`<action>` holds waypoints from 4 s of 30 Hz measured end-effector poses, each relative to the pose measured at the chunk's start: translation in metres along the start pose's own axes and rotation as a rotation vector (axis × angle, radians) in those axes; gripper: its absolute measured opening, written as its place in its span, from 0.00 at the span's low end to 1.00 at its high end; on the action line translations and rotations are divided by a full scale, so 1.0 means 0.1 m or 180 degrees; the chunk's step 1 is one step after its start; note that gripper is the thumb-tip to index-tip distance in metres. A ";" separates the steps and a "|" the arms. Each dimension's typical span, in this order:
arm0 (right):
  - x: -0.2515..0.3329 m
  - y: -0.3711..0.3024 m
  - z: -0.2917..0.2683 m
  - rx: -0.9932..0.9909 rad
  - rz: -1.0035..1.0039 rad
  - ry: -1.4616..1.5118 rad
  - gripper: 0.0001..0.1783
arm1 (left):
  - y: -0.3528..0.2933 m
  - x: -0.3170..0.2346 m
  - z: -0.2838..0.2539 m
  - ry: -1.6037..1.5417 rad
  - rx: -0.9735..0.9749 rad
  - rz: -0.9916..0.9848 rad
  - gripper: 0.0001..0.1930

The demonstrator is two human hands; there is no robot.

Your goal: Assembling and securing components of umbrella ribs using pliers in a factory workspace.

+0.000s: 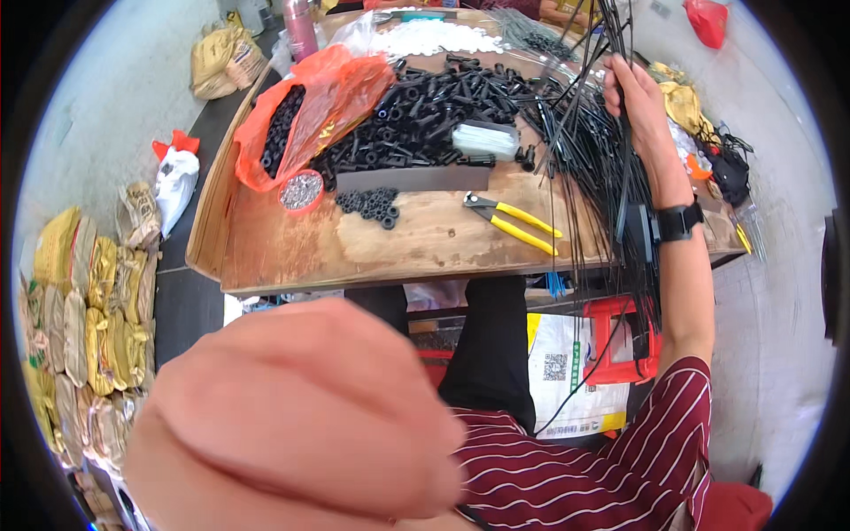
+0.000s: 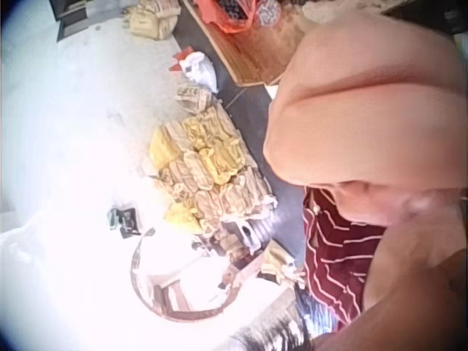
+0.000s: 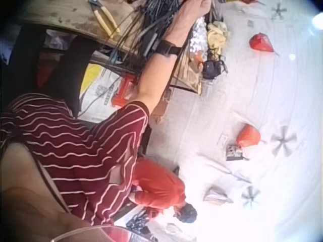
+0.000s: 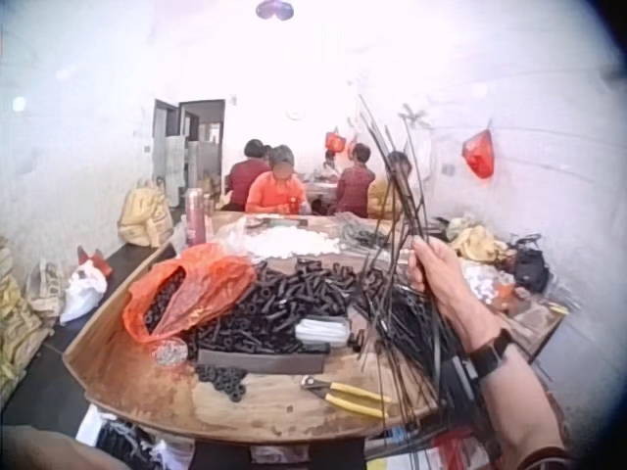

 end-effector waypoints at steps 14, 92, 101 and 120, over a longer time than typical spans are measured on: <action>-0.18 -0.05 -0.07 -0.1012 -0.1190 0.0305 0.12 | -0.13 0.72 0.04 0.0741 -0.0254 -0.0284 0.09; -0.89 -0.85 0.14 -0.0940 -0.0458 -0.3598 0.13 | -0.09 2.07 -0.58 -0.0721 -0.2114 -0.1987 0.10; -1.06 -0.59 -0.21 -0.0885 -0.0167 -0.3787 0.12 | -0.13 2.15 -0.48 -0.0893 -0.1904 -0.2294 0.11; -0.04 -1.43 1.05 0.0574 -0.0250 -0.2059 0.08 | -0.20 2.21 -0.49 -0.1494 -0.1960 -0.2366 0.10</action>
Point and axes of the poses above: each hand's wrist, its own y-axis towards the middle knuckle, its own z-axis out of the palm, x = y × z, the point moved 7 cm from there along y, towards the middle knuckle, and after that the axes turned 9 degrees about z, right-handed, at the moved point
